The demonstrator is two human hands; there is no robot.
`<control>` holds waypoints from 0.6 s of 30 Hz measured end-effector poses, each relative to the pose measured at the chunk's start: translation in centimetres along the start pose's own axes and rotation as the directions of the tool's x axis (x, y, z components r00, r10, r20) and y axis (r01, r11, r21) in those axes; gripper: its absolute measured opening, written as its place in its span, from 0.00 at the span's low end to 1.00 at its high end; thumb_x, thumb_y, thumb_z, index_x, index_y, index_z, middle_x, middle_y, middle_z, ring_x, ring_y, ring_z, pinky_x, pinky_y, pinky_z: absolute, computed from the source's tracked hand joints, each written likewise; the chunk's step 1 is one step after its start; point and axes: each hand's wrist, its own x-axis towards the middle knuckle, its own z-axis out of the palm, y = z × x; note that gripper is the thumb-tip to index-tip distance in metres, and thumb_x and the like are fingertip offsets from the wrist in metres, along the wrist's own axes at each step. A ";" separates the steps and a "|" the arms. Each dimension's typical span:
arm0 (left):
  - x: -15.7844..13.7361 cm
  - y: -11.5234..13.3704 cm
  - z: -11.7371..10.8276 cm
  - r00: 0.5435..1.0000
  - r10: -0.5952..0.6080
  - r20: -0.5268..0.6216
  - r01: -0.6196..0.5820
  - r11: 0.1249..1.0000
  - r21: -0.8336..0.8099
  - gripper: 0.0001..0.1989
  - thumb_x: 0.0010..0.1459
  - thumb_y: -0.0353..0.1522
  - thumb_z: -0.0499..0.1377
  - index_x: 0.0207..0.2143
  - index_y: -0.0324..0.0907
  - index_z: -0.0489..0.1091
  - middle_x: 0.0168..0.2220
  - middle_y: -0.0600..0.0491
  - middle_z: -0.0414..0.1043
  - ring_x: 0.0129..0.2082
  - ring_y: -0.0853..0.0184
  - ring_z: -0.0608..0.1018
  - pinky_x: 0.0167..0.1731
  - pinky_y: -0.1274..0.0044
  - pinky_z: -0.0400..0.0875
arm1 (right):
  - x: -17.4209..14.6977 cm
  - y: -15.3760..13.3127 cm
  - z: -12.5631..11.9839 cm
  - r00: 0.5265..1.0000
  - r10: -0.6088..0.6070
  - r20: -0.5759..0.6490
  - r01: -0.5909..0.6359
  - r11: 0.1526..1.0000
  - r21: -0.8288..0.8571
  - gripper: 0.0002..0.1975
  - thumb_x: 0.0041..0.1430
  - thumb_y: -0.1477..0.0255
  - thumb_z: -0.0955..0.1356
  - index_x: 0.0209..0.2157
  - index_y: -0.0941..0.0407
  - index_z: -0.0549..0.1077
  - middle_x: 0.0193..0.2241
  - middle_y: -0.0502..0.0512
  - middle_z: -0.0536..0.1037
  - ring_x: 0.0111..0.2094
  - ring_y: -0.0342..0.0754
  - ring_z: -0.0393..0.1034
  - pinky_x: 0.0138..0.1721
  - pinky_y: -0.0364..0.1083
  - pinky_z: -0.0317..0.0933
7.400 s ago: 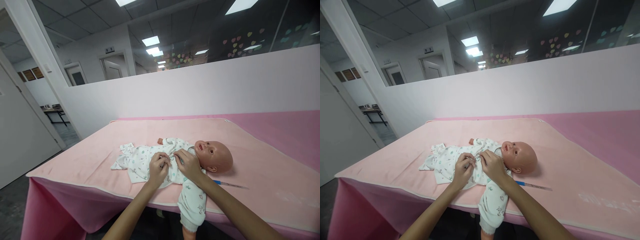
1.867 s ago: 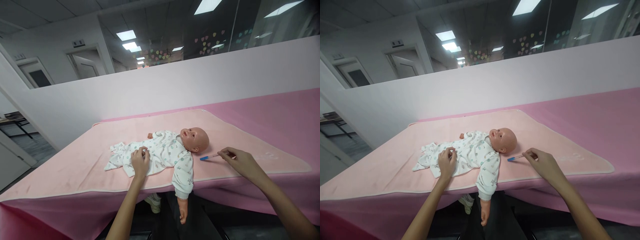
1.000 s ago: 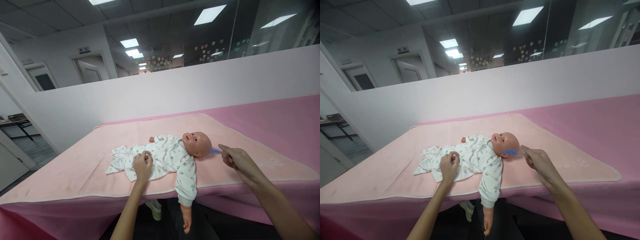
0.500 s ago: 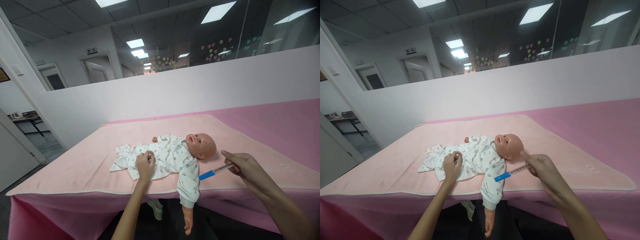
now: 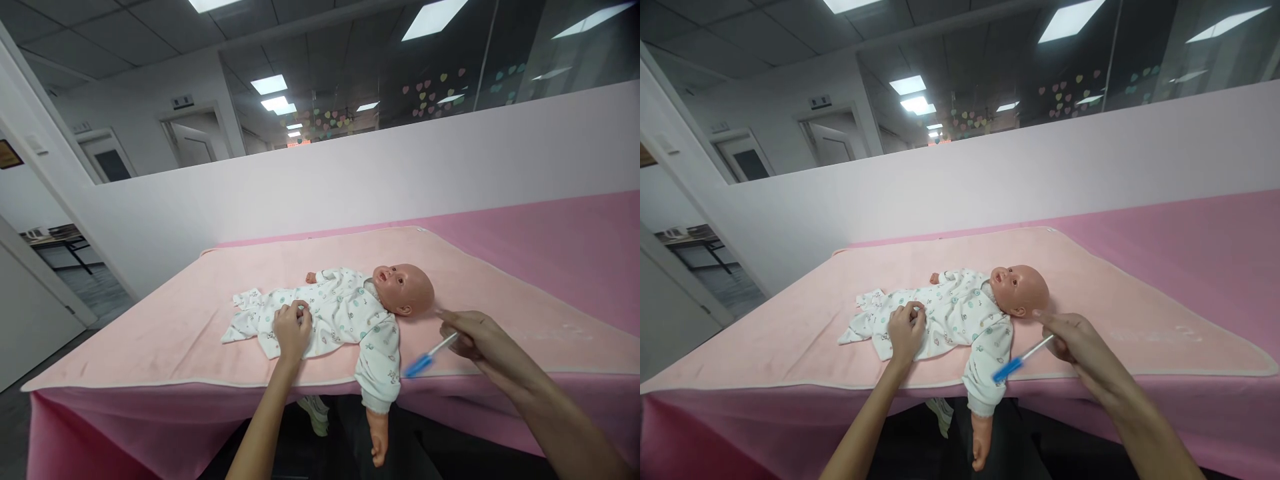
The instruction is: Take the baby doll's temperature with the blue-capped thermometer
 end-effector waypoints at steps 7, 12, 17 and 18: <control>0.0 0.0 0.0 1.000 0.008 -0.006 -0.008 1.000 0.000 0.07 0.53 0.30 0.52 0.29 0.45 0.69 0.18 0.57 0.62 0.26 0.68 0.67 0.33 0.76 0.58 | -0.6 0.3 -1.5 0.996 0.078 0.033 -0.080 0.995 0.056 0.27 0.52 0.54 0.63 0.10 0.54 0.49 0.12 0.44 0.46 0.16 0.37 0.39 0.18 0.43 0.39; 0.0 -0.1 0.1 1.000 0.007 -0.007 -0.007 1.000 0.002 0.06 0.53 0.30 0.52 0.29 0.45 0.69 0.18 0.57 0.62 0.26 0.68 0.67 0.33 0.76 0.58 | -1.2 -0.5 -1.3 0.999 0.043 -0.023 -0.041 0.997 0.070 0.28 0.52 0.54 0.63 0.10 0.54 0.49 0.12 0.43 0.45 0.16 0.37 0.38 0.18 0.43 0.39; 0.0 -0.1 0.2 1.000 0.013 -0.010 -0.013 1.000 -0.001 0.06 0.53 0.29 0.53 0.29 0.44 0.70 0.18 0.57 0.62 0.26 0.68 0.67 0.33 0.76 0.58 | -0.8 -0.6 -0.4 0.992 -0.034 -0.122 0.033 0.999 -0.008 0.27 0.52 0.52 0.62 0.12 0.54 0.50 0.13 0.44 0.46 0.16 0.38 0.39 0.18 0.42 0.38; 0.0 -0.1 0.1 1.000 0.010 -0.012 -0.010 1.000 0.000 0.06 0.53 0.29 0.53 0.29 0.44 0.70 0.18 0.57 0.63 0.26 0.68 0.67 0.33 0.76 0.58 | -0.6 -0.5 -0.1 0.993 -0.027 -0.111 0.024 0.999 -0.029 0.27 0.52 0.51 0.61 0.12 0.54 0.50 0.12 0.44 0.47 0.16 0.38 0.39 0.17 0.42 0.38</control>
